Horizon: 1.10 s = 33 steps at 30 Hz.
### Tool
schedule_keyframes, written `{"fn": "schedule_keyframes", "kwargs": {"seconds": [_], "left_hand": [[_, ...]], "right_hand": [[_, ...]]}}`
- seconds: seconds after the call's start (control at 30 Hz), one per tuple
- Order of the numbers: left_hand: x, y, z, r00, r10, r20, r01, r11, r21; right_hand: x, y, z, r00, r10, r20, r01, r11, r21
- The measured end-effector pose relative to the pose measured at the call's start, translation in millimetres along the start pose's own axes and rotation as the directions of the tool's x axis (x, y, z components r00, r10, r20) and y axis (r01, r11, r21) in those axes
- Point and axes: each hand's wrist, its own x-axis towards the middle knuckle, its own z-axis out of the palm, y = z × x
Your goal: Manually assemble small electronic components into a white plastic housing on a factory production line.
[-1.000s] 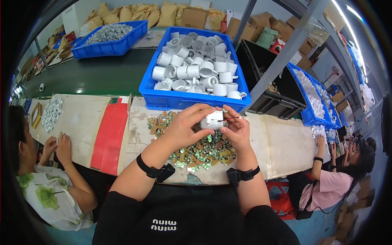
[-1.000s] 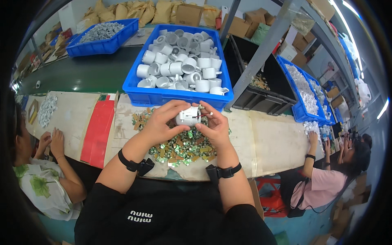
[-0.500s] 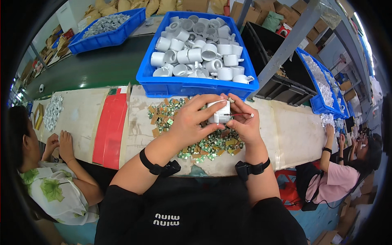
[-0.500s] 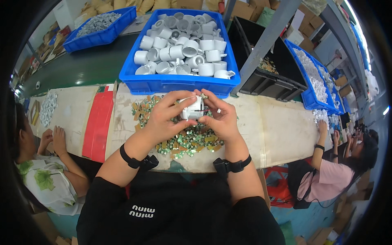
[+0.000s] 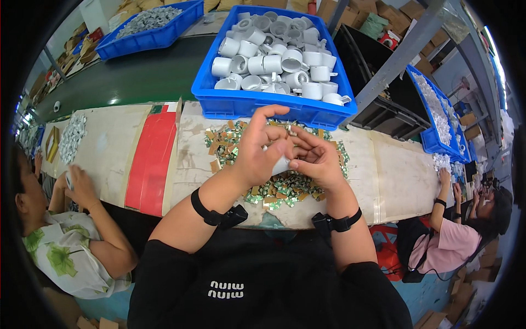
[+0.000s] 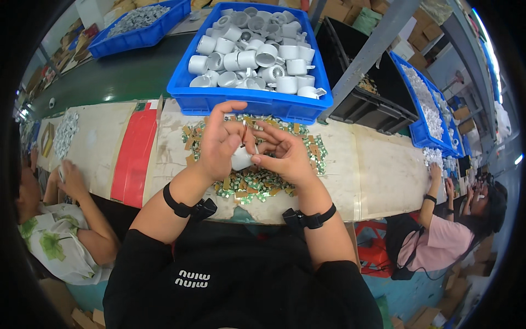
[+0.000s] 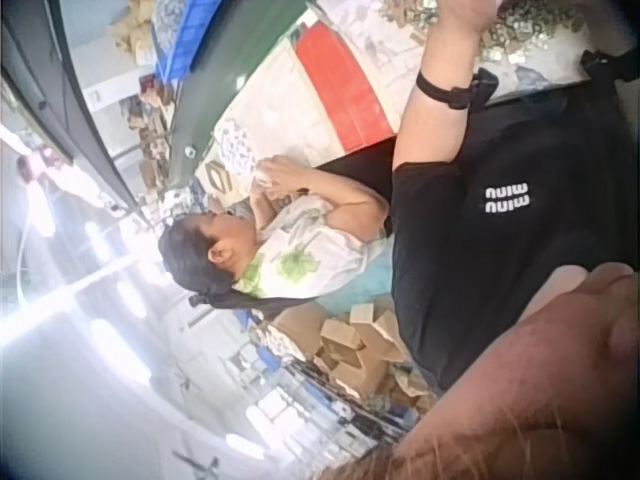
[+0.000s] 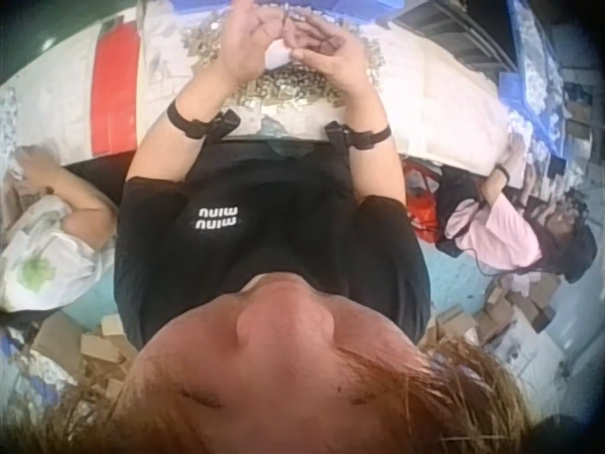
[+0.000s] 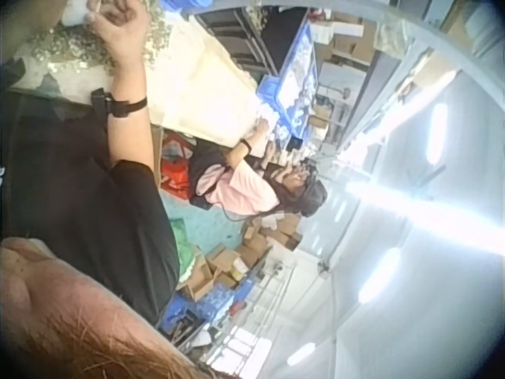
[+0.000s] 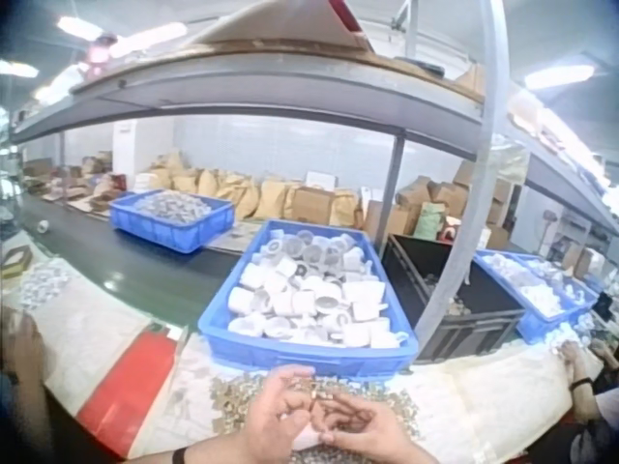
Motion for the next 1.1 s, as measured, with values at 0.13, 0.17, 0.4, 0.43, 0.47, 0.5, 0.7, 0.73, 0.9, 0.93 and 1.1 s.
{"fn": "schedule_keyframes", "kwargs": {"seconds": [0.13,0.17,0.4,0.43,0.47,0.5,0.7,0.73,0.9,0.93,1.1], "left_hand": [[3,-6,-1,0.996,-0.029,-0.09,0.028,0.999,-0.019],[5,-2,2,0.992,-0.056,-0.115,0.07,0.991,0.117],[13,5,12,0.984,0.144,-0.109,-0.053,0.807,0.587],[13,2,12,0.984,0.141,-0.106,-0.053,0.809,0.586],[13,-1,12,0.983,0.152,-0.105,-0.063,0.807,0.587],[13,-4,12,0.981,0.163,-0.104,-0.072,0.806,0.588],[12,-3,8,0.993,0.116,-0.015,-0.072,0.709,0.701],[12,-4,8,0.993,0.115,-0.016,-0.071,0.71,0.701],[13,13,9,0.999,0.041,0.024,-0.047,0.764,0.643],[12,9,8,0.999,0.041,0.022,-0.045,0.763,0.645],[12,-3,8,0.996,0.088,-0.028,-0.05,0.763,0.645]], "right_hand": [[4,5,-9,0.996,-0.065,-0.063,0.07,0.995,0.073],[4,8,-19,0.98,-0.061,-0.189,0.067,0.998,0.024],[5,-2,-10,0.894,-0.221,-0.39,0.203,0.975,-0.087],[5,-1,-9,0.891,-0.226,-0.394,0.21,0.974,-0.083],[5,-1,-7,0.89,-0.225,-0.397,0.21,0.974,-0.083],[5,-1,-4,0.897,-0.253,-0.362,0.239,0.967,-0.086],[0,3,-15,0.921,-0.152,-0.358,0.129,0.988,-0.087],[-1,0,-13,0.918,-0.033,-0.396,0.022,0.999,-0.033],[-1,4,-16,0.931,-0.089,-0.354,0.095,0.996,-0.002],[-1,4,-14,0.93,-0.09,-0.357,0.093,0.996,-0.009],[-1,5,-15,0.939,-0.083,-0.333,0.091,0.996,0.01]]}}
